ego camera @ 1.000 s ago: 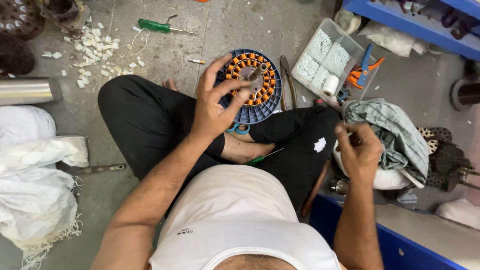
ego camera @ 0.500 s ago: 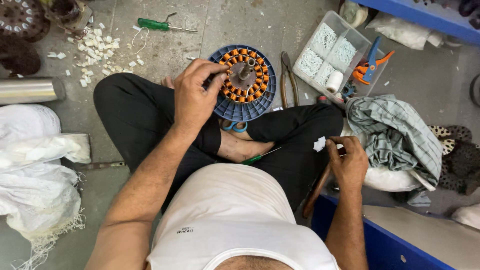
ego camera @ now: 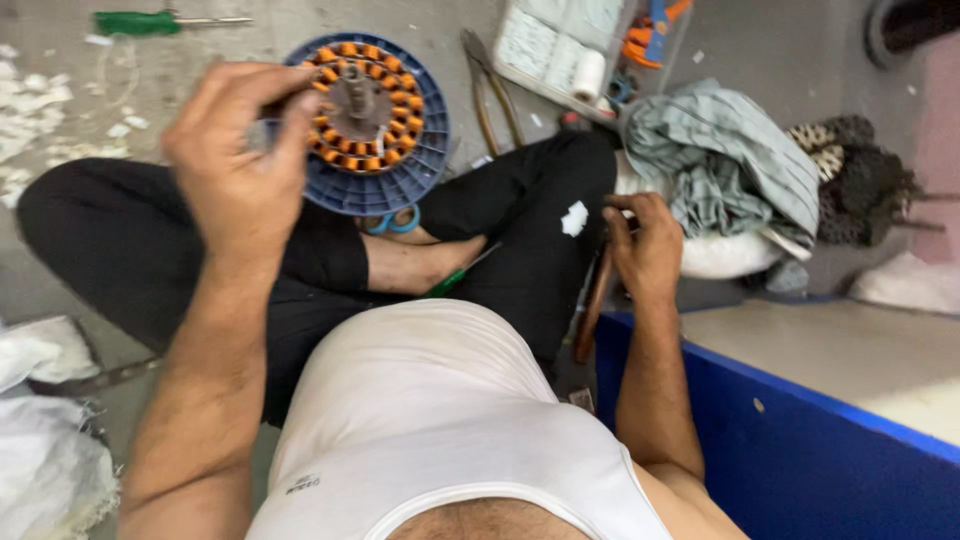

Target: The person sits on the floor and assembles a motor stator by inserting small white plastic spacers into slots between copper windings. They use a green-handled screwdriver to adjust the windings and repeatedly insert spacers by hand.

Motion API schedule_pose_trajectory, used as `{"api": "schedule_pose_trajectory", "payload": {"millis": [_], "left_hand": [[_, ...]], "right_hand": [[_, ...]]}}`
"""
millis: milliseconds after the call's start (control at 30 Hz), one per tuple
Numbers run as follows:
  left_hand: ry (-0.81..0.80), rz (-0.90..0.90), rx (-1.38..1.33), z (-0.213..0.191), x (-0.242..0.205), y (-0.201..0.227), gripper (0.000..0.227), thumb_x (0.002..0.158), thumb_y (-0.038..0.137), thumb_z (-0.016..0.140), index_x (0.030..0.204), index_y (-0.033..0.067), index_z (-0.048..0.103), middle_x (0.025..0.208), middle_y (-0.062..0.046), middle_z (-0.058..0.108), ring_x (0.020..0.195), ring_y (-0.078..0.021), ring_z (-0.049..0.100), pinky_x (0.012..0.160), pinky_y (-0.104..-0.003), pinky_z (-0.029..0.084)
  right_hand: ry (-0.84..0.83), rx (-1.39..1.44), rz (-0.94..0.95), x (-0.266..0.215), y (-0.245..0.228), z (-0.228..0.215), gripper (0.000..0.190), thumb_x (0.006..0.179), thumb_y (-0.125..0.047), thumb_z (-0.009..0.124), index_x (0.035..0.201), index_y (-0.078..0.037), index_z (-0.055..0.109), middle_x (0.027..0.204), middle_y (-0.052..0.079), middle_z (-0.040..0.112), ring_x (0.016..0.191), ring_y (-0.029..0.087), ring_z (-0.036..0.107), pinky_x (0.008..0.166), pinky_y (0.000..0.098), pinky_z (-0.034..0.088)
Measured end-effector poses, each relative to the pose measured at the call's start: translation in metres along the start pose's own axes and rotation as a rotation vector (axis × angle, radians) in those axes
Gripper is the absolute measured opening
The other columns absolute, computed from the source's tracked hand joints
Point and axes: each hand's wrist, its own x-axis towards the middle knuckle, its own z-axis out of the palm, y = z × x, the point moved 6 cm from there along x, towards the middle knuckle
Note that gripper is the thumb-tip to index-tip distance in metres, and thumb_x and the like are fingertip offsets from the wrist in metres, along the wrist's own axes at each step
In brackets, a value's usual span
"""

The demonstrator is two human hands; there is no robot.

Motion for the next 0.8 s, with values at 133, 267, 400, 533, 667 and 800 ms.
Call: {"api": "schedule_pose_trajectory", "payload": {"millis": [133,267,400,533,667,800], "left_hand": [[0.012,-0.027,-0.071,-0.001,-0.002,0.004,0.012,0.108,-0.008,0.074,0.119,-0.0047,0.071,0.111,-0.015,0.07,0.099,-0.0186,0.071,0.086,-0.027,0.059],[0.027,-0.079,-0.088,-0.003,-0.011,0.013,0.011,0.11,-0.003,0.074,0.12,-0.0042,0.07,0.111,-0.014,0.071,0.098,-0.0172,0.071,0.084,-0.027,0.058],[0.026,-0.089,-0.053,-0.005,-0.02,0.026,0.011,0.109,0.0,0.075,0.12,-0.0021,0.07,0.112,-0.013,0.072,0.099,-0.0186,0.072,0.087,-0.027,0.058],[0.017,-0.091,-0.03,-0.005,-0.028,0.04,0.013,0.106,0.002,0.076,0.118,-0.0004,0.071,0.112,-0.013,0.073,0.1,-0.0215,0.073,0.089,-0.031,0.058],[-0.011,-0.105,-0.103,-0.001,-0.039,0.049,0.012,0.107,0.002,0.078,0.116,0.0016,0.07,0.11,-0.011,0.074,0.102,-0.0187,0.075,0.09,-0.029,0.06],[-0.116,-0.048,-0.284,0.016,-0.048,0.056,0.015,0.097,0.002,0.078,0.111,0.0041,0.072,0.107,-0.01,0.075,0.095,-0.0174,0.074,0.083,-0.029,0.062]], "right_hand": [[-0.047,0.006,0.058,-0.002,-0.006,0.005,0.014,0.094,-0.012,0.08,0.107,-0.007,0.075,0.098,0.011,0.069,0.082,0.028,0.069,0.074,0.0391,0.054],[-0.118,-0.073,0.136,-0.006,-0.005,0.023,0.028,0.079,-0.02,0.088,0.099,-0.006,0.075,0.092,0.012,0.068,0.078,0.029,0.068,0.07,0.0412,0.053],[-0.105,0.108,0.211,-0.005,0.008,0.034,0.022,0.083,-0.02,0.086,0.096,-0.006,0.075,0.093,0.01,0.07,0.079,0.022,0.071,0.074,0.0356,0.056],[-0.03,0.147,0.268,-0.01,0.017,0.034,0.024,0.088,-0.017,0.084,0.103,-0.002,0.074,0.095,0.008,0.073,0.077,0.018,0.07,0.072,0.0334,0.057],[-0.021,0.054,0.293,-0.02,0.016,0.038,0.028,0.078,-0.015,0.091,0.095,0.0,0.075,0.093,0.015,0.071,0.072,0.02,0.068,0.069,0.0344,0.055],[0.035,0.142,0.365,-0.028,0.025,0.045,0.026,0.081,-0.013,0.09,0.097,0.001,0.074,0.091,0.015,0.073,0.072,0.017,0.067,0.067,0.031,0.055]]}}
